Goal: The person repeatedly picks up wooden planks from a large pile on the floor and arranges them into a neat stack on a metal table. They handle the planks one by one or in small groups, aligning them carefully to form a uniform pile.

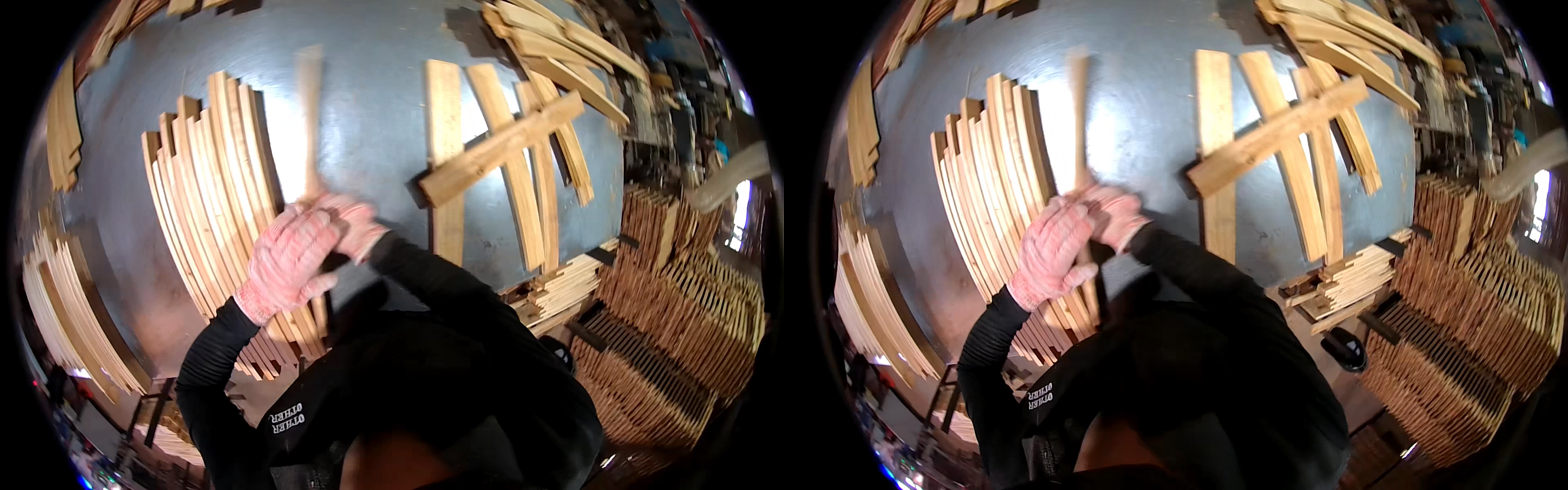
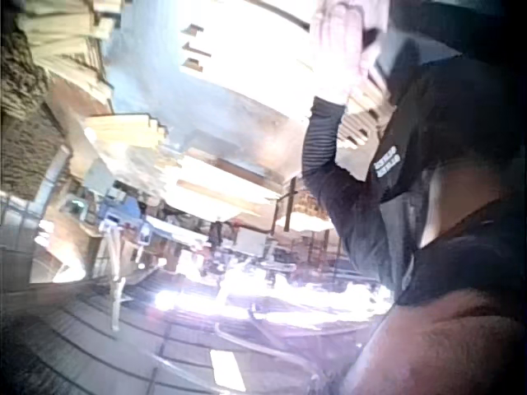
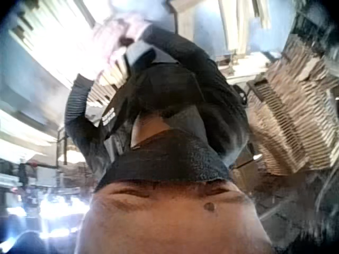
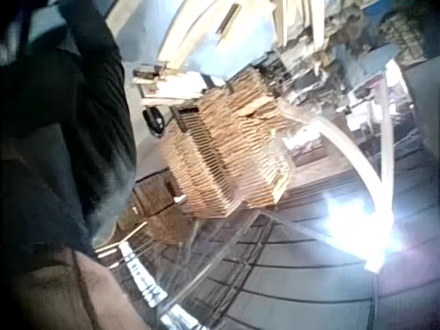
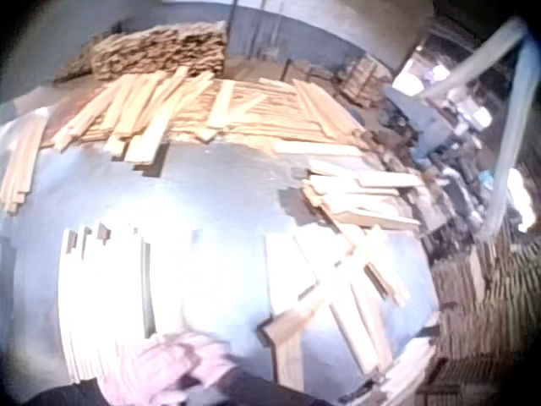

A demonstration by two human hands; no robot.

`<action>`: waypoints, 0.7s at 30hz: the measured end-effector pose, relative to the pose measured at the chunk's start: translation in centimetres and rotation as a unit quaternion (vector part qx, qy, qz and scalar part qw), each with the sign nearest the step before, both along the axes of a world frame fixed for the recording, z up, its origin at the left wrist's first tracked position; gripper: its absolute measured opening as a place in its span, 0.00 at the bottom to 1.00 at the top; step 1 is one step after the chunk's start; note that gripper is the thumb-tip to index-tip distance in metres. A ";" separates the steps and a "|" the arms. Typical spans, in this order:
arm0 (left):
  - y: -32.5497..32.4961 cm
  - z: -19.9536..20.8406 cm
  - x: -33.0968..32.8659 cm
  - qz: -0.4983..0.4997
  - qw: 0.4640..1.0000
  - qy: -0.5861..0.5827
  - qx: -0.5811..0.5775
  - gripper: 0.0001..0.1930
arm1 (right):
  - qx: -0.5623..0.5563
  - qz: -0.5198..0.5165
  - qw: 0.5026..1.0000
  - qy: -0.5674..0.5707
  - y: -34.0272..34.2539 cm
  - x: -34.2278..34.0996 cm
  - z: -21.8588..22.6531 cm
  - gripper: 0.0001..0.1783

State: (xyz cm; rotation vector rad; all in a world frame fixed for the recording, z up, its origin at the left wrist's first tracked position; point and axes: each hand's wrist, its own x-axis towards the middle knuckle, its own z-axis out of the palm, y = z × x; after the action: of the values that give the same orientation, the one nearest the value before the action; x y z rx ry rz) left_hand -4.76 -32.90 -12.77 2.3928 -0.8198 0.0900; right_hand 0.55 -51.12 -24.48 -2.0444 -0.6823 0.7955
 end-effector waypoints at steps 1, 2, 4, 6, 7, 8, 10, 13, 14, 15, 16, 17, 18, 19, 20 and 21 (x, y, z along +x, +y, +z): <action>-1.0 0.4 0.0 -0.026 0.997 -0.074 -0.012 0.30 | -0.054 0.135 0.989 -0.010 1.1 -0.6 1.3 0.19; -1.9 1.8 -0.4 -0.028 0.997 0.035 0.068 0.34 | 0.008 -0.001 1.000 -0.027 -0.1 -0.9 0.5 0.21; -0.9 -1.6 -1.8 -0.059 0.949 0.123 0.284 0.32 | -0.203 -0.067 0.933 -0.291 -4.2 2.1 6.2 0.26; 1.5 -8.7 -5.1 0.002 0.934 0.254 0.252 0.31 | -0.199 -0.229 0.843 -0.444 -13.3 6.0 5.1 0.37; 0.6 -7.3 -4.9 0.024 0.913 0.293 0.283 0.31 | -0.197 -0.317 0.784 -0.496 -18.3 7.8 4.6 0.44; -1.7 -4.4 -3.3 0.044 0.885 0.316 0.339 0.31 | -0.263 -0.462 0.767 -0.359 -20.4 9.7 5.2 0.50; -6.6 0.2 -0.6 0.109 0.892 0.314 0.306 0.32 | -0.295 -0.597 0.726 -0.174 -22.2 12.1 6.3 0.59; -16.3 3.7 4.8 0.150 0.957 0.223 0.114 0.40 | -0.180 -0.641 0.740 -0.095 -23.7 13.3 4.5 0.62; -19.9 3.9 6.6 0.155 0.964 0.178 0.123 0.43 | -0.095 -0.652 0.747 -0.082 -23.9 13.2 1.6 0.62; -23.1 3.8 8.2 0.162 0.969 0.133 0.132 0.46 | -0.009 -0.657 0.751 -0.069 -23.6 12.9 -0.1 0.61; -25.0 2.5 9.1 0.195 0.945 0.204 0.168 0.48 | 0.004 -0.572 0.820 -0.031 -21.9 11.1 3.3 0.55; -26.0 0.5 9.6 0.224 0.914 0.274 0.200 0.50 | 0.019 -0.485 0.874 0.005 -20.7 9.1 7.4 0.49; -25.4 -2.5 9.1 0.247 0.919 0.229 0.205 0.43 | 0.037 -0.420 0.906 -0.012 -21.6 7.4 7.5 0.48; -24.7 -2.9 8.1 0.277 0.907 0.291 0.125 0.41 | 0.055 -0.357 0.932 -0.026 -22.9 5.8 6.9 0.47; -23.4 -2.9 7.2 0.310 0.885 0.344 0.043 0.39 | -0.022 -0.321 0.941 -0.099 -23.7 4.0 6.2 0.50; -21.6 -3.0 5.6 0.344 0.853 0.391 -0.039 0.37 | -0.092 -0.281 0.940 -0.171 -23.7 1.9 6.1 0.54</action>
State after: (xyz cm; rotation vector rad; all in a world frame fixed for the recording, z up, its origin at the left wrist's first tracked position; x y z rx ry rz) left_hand 0.83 -54.49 -15.75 2.2182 0.4199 -0.5266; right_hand 2.40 -74.84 -18.41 -2.4085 -0.1748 0.1757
